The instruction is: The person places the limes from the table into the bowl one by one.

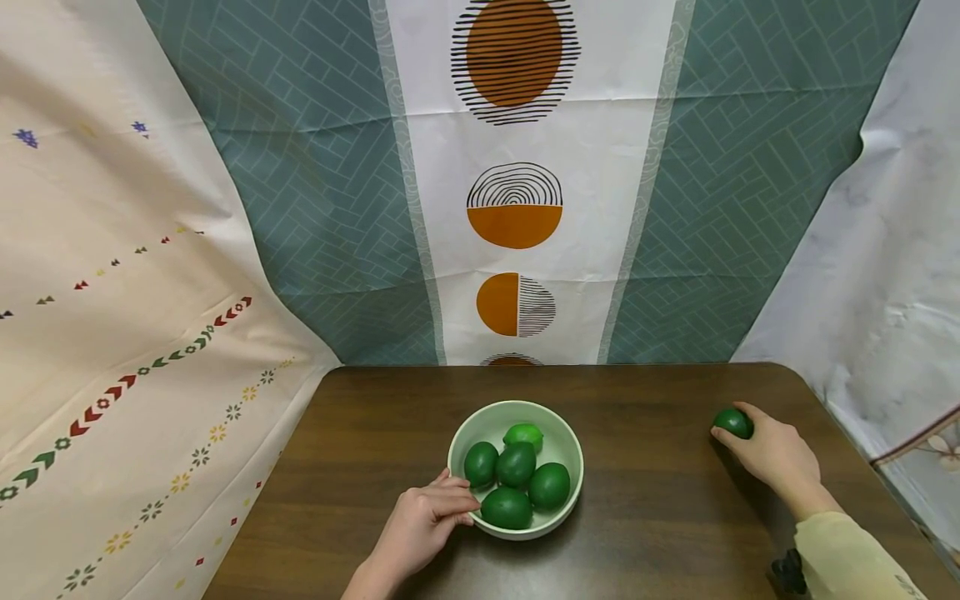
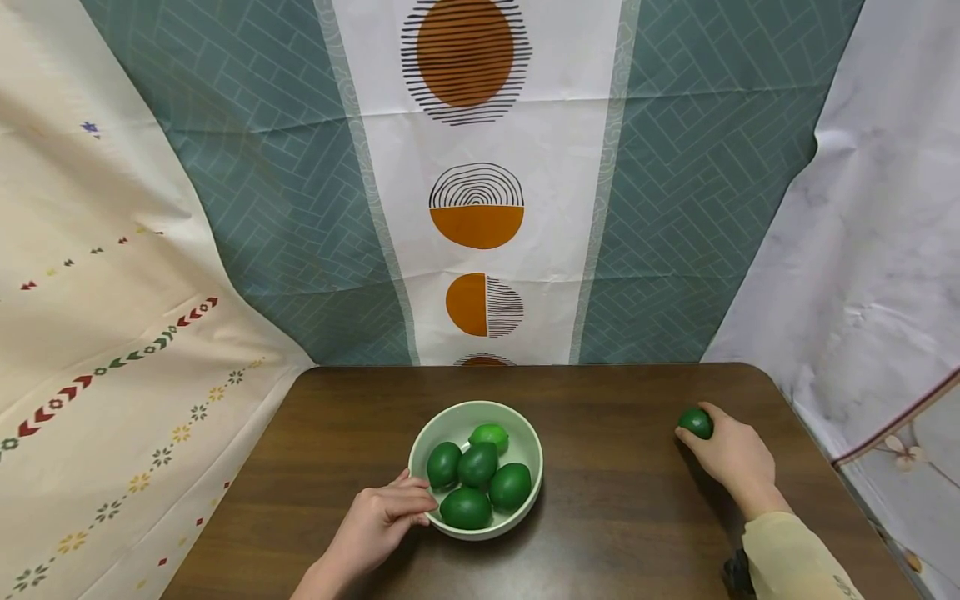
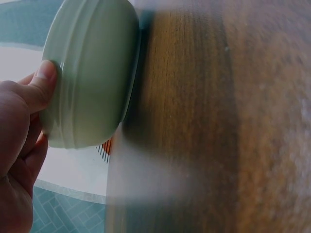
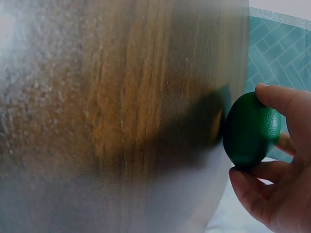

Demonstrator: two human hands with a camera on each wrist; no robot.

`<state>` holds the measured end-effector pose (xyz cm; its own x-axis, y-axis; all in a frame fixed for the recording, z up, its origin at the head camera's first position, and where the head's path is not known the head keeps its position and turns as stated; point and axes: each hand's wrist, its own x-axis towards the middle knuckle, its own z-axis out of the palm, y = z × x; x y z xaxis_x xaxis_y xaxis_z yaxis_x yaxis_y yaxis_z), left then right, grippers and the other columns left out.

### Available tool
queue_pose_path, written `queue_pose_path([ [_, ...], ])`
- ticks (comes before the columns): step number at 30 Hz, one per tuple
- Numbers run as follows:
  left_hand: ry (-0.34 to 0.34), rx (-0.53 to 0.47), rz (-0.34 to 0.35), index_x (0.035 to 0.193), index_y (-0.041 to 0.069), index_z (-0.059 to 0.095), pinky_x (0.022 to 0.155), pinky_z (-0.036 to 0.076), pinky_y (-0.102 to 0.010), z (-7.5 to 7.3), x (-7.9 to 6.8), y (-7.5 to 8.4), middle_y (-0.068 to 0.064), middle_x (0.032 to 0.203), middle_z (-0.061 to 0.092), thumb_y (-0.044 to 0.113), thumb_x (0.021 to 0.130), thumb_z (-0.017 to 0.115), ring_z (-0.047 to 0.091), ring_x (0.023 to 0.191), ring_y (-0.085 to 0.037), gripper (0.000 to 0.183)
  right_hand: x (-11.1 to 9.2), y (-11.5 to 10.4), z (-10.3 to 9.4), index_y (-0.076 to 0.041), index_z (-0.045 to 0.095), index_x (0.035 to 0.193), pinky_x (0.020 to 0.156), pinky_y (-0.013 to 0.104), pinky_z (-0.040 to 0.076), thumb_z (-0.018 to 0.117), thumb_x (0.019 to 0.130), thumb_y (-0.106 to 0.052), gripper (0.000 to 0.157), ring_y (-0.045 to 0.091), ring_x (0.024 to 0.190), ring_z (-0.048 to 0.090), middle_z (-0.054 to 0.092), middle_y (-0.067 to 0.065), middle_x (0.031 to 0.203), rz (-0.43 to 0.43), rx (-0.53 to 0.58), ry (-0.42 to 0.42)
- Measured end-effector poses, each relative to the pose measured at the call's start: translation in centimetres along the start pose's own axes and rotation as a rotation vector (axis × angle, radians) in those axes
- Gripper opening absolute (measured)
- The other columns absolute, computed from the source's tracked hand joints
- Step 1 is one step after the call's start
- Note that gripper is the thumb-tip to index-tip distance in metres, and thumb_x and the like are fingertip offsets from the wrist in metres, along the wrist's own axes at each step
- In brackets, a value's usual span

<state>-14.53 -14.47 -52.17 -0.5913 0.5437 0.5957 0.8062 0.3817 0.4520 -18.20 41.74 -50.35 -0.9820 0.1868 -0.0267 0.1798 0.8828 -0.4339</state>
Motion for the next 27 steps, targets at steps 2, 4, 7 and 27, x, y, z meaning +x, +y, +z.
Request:
queue_pose_path([
  [2,-0.001,-0.002,-0.001,0.102,0.014,0.086,0.105,0.055,-0.06,0.0,0.0,-0.1,0.008,0.105,0.08,0.003,0.08,0.091,0.077,0.106,-0.024,0.025,-0.1,-0.1,0.0,0.001,0.037,0.16,0.057,0.052,0.053,0.062,0.1,-0.068,0.094,0.062,0.106,0.061,0.053,0.043,0.139,-0.006,0.001,0.005],
  [4,-0.001,-0.003,-0.003,0.102,0.014,0.086,0.105,0.054,-0.06,0.0,0.0,-0.1,0.009,0.106,0.08,0.003,0.08,0.091,0.077,0.107,-0.023,0.025,-0.2,-0.1,0.1,0.001,0.038,0.159,0.058,0.052,0.053,0.062,0.1,-0.067,0.094,0.062,0.106,0.061,0.053,0.043,0.139,-0.016,0.0,0.014],
  [7,-0.002,-0.005,-0.005,0.102,0.015,0.086,0.105,0.054,-0.06,0.1,-0.1,-0.2,0.01,0.107,0.079,0.003,0.081,0.091,0.077,0.107,-0.023,0.025,-0.2,-0.3,0.1,0.002,0.04,0.158,0.057,0.051,0.053,0.063,0.1,-0.067,0.093,0.06,0.103,0.063,0.054,0.043,0.138,-0.029,0.001,0.022],
  [27,0.002,-0.014,-0.002,0.102,0.016,0.086,0.106,0.054,-0.06,0.2,-0.2,-0.4,0.013,0.106,0.079,0.002,0.079,0.091,0.077,0.107,-0.023,0.027,-0.2,-2.2,0.7,-0.002,0.045,0.158,0.057,0.048,0.053,0.064,0.099,-0.067,0.09,0.052,0.096,0.068,0.059,0.04,0.135,-0.077,0.032,0.017],
])
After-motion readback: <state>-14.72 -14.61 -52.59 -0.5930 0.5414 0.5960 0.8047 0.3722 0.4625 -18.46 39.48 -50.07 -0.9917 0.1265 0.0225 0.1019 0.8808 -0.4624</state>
